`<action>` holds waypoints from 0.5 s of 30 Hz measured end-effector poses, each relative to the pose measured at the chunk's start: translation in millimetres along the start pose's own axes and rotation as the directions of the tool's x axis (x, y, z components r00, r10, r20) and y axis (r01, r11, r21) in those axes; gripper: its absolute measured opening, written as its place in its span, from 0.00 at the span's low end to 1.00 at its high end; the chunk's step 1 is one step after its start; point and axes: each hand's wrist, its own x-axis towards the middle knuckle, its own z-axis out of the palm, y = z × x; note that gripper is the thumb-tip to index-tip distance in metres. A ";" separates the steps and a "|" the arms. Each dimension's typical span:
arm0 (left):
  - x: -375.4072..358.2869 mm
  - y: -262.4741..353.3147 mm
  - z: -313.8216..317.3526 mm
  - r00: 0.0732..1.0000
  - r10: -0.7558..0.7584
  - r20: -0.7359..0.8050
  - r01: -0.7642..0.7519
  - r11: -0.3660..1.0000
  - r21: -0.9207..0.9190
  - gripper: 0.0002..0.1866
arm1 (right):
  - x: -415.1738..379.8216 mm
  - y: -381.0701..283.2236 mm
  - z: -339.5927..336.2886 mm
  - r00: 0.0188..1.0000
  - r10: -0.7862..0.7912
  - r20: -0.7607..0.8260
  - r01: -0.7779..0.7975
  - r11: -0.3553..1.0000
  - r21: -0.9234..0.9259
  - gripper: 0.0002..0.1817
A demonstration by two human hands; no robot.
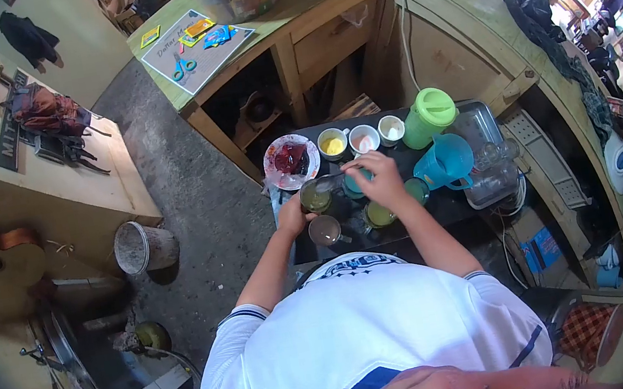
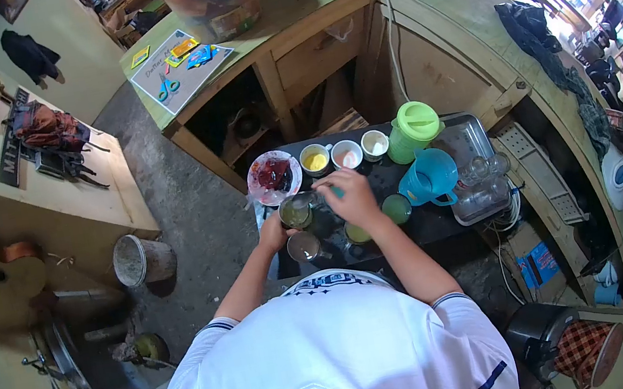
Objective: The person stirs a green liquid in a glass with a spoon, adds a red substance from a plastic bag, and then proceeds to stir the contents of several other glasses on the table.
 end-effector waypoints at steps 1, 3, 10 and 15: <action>0.6 -3.1 1.2 1.000 0.004 0.005 -0.004 1.000 0.002 0.37 | -1.8 2.1 -9.9 0.996 0.043 -0.075 -0.041 0.999 0.028 0.05; 2.1 -3.9 0.7 0.999 0.038 0.001 -0.038 0.999 0.039 0.36 | -4.8 12.6 -27.0 0.993 0.070 -0.091 -0.071 0.997 -0.017 0.05; 2.6 -12.7 5.5 0.998 0.062 -0.019 -0.062 0.998 0.013 0.33 | -24.5 65.7 -3.8 0.999 0.010 0.034 0.001 0.948 -0.318 0.06; 0.7 -3.4 1.6 1.000 -0.011 -0.011 0.011 0.999 0.031 0.33 | -40.3 85.3 28.3 0.980 -0.072 0.186 0.150 0.881 -0.448 0.06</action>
